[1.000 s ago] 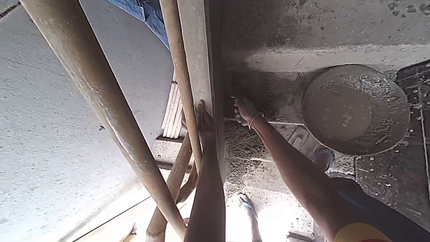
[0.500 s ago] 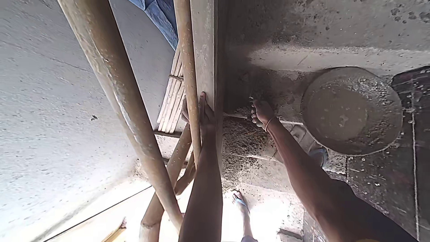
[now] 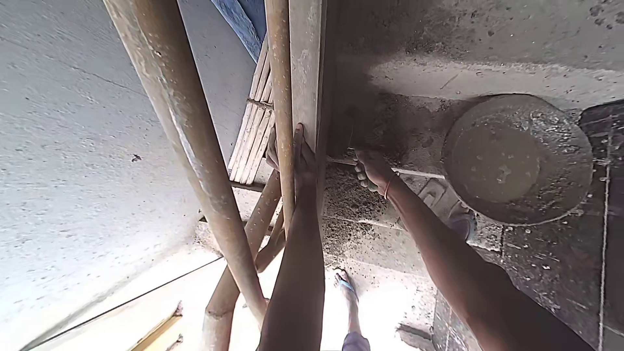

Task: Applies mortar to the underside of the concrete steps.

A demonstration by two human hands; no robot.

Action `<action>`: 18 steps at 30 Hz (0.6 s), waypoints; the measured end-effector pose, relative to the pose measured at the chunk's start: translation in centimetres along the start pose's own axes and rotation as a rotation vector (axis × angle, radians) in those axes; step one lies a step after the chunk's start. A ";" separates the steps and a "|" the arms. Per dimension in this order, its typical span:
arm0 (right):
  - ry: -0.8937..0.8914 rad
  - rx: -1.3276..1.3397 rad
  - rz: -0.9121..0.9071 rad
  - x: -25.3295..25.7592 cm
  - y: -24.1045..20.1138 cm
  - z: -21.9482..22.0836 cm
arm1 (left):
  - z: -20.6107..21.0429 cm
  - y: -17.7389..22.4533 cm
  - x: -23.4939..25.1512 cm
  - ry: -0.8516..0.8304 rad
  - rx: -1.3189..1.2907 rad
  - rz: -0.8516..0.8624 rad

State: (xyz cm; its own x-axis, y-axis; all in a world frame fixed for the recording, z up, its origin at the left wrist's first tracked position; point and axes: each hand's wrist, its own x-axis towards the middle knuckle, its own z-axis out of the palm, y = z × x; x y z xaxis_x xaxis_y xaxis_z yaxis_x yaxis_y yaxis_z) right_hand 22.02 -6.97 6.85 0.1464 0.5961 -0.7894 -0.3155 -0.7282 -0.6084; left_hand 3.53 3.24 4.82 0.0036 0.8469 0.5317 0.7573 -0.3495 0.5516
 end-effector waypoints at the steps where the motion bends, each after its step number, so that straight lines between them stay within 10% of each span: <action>1: -0.065 -0.002 0.046 -0.6 1.2 0.8 | -0.3 0.5 0.0 -0.022 -0.005 -0.008; 7: 0.074 0.088 0.050 -2.4 6.8 -3.0 | 0.3 0.0 0.4 0.083 0.002 0.043; 18: -0.069 -0.032 -0.033 -0.4 11.0 6.9 | 0.1 0.6 0.9 0.088 0.003 0.086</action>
State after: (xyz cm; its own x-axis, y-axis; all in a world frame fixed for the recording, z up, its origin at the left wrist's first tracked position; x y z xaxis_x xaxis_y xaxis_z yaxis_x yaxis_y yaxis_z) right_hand 11.99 -12.86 0.99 0.0905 0.6411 -0.7621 -0.2818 -0.7175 -0.6370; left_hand 4.06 3.77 5.58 0.0107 0.7753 0.6315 0.7586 -0.4177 0.5000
